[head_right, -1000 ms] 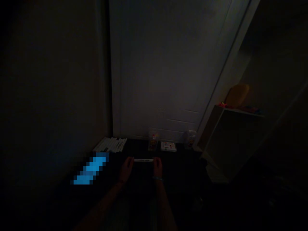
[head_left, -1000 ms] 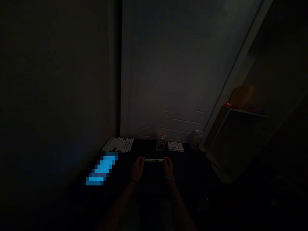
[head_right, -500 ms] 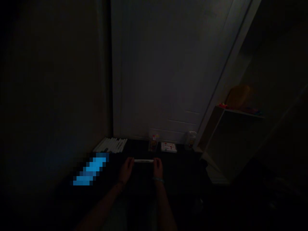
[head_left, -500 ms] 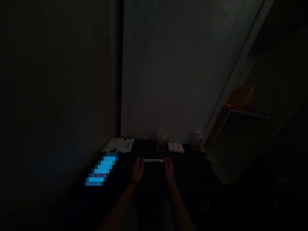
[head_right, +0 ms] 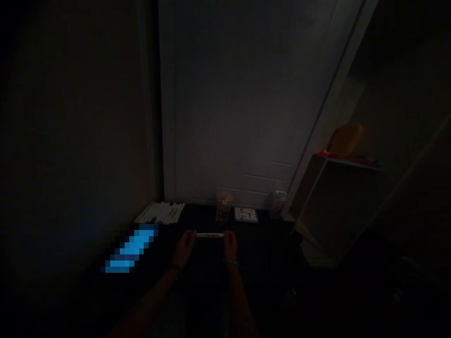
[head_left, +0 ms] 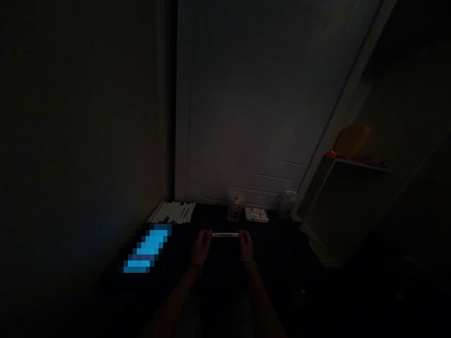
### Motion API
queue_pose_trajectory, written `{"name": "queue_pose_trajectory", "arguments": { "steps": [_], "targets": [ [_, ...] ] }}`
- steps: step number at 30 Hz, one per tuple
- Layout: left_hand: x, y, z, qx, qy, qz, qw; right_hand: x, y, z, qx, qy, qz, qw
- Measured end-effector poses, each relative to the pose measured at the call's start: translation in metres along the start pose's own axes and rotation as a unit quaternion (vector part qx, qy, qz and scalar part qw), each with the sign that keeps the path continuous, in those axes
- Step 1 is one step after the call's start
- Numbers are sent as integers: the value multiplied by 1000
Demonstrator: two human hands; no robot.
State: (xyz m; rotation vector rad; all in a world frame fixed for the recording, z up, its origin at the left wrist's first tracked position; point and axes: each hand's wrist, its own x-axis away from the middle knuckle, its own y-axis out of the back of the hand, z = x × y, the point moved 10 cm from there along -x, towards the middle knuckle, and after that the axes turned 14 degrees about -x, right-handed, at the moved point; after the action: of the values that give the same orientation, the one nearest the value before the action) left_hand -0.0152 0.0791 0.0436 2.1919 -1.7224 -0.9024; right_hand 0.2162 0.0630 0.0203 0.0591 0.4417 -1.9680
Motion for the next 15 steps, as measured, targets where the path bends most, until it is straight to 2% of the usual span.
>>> {"name": "queue_pose_trajectory", "arguments": {
  "steps": [9, 15],
  "targets": [
    [-1, -2, 1, -8, 3, 14, 1000, 0, -2, 1, 2, 24, 15, 1000],
    [-1, -1, 3, -1, 11, 14, 1000, -4, -2, -7, 6, 18, 17, 1000]
  ]
}}
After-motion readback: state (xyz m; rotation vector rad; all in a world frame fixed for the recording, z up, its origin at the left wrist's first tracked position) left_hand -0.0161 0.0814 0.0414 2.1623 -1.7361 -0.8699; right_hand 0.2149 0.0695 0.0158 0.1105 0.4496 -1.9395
